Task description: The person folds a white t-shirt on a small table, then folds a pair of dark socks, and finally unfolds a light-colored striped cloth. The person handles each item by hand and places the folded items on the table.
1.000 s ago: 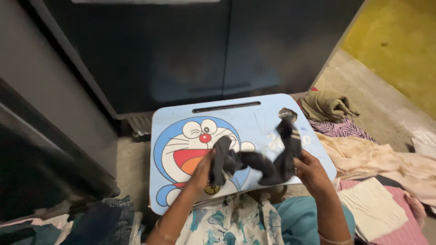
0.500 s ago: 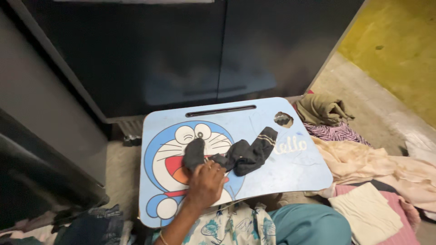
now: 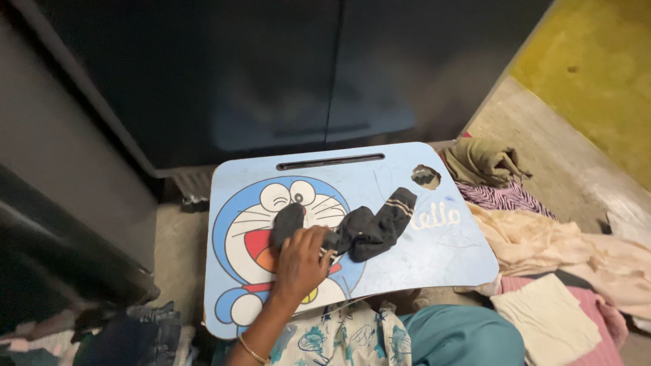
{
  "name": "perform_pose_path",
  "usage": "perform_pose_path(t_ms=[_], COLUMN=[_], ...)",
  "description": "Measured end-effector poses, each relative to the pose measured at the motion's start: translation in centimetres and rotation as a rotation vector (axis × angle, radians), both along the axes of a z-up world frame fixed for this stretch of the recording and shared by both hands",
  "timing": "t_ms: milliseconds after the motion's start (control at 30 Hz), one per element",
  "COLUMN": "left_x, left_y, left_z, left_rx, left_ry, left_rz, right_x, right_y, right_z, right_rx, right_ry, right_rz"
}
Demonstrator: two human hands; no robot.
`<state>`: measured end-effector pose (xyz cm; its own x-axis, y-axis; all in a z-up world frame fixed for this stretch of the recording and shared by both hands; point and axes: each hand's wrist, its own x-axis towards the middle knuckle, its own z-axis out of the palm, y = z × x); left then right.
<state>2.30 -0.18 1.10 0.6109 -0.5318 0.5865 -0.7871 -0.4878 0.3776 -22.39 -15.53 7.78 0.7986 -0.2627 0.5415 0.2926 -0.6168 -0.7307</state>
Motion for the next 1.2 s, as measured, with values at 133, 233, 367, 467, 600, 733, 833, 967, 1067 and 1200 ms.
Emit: perform_pose_path(t_ms=[133, 233, 367, 467, 600, 733, 833, 967, 1067, 1200], left_x=[1.3, 1.7, 3.1, 3.1, 4.7, 6.9, 7.6, 8.5, 9.1, 8.5], left_y=[0.2, 0.6, 1.1, 3.1, 4.0, 3.0, 2.7, 3.4, 4.2, 4.9], left_z=[-0.9, -2.5, -3.2, -3.7, -3.3, -3.7, -4.9, -5.7, -5.0, -3.7], left_rx=[-0.086, -0.302, -0.615, -0.575, -0.509, -0.333, -0.210, -0.744, -1.235, -1.359], left_ry=[0.157, 0.333, 0.658, 0.297, 0.183, 0.308, 0.462, 0.756, 1.068, 1.167], left_rz=[0.057, 0.044, 0.066, 0.106, 0.323, 0.376, 0.390, 0.279, 0.024, -0.072], right_x=[6.3, 13.3, 18.9, 20.3, 21.8, 22.2, 21.6, 20.5, 19.5, 18.4], right_y=[-2.6, -2.5, -0.4, 0.1, -0.6, -2.5, -4.8, -8.5, -9.4, -8.2], right_z=[1.6, 0.3, -2.7, -5.0, -7.4, -9.5, -10.2, -9.3, -8.2, -7.1], right_rx=[0.165, 0.232, -0.102, -0.283, -0.314, -0.095, 0.309, 0.733, 0.744, 0.765], right_ry=[-0.230, -0.041, 0.202, 0.252, 0.396, 0.083, 0.028, 0.056, -0.019, -0.074], right_rz=[-0.088, -0.060, -0.130, -0.165, -0.209, -0.040, 0.005, -0.003, -0.004, 0.046])
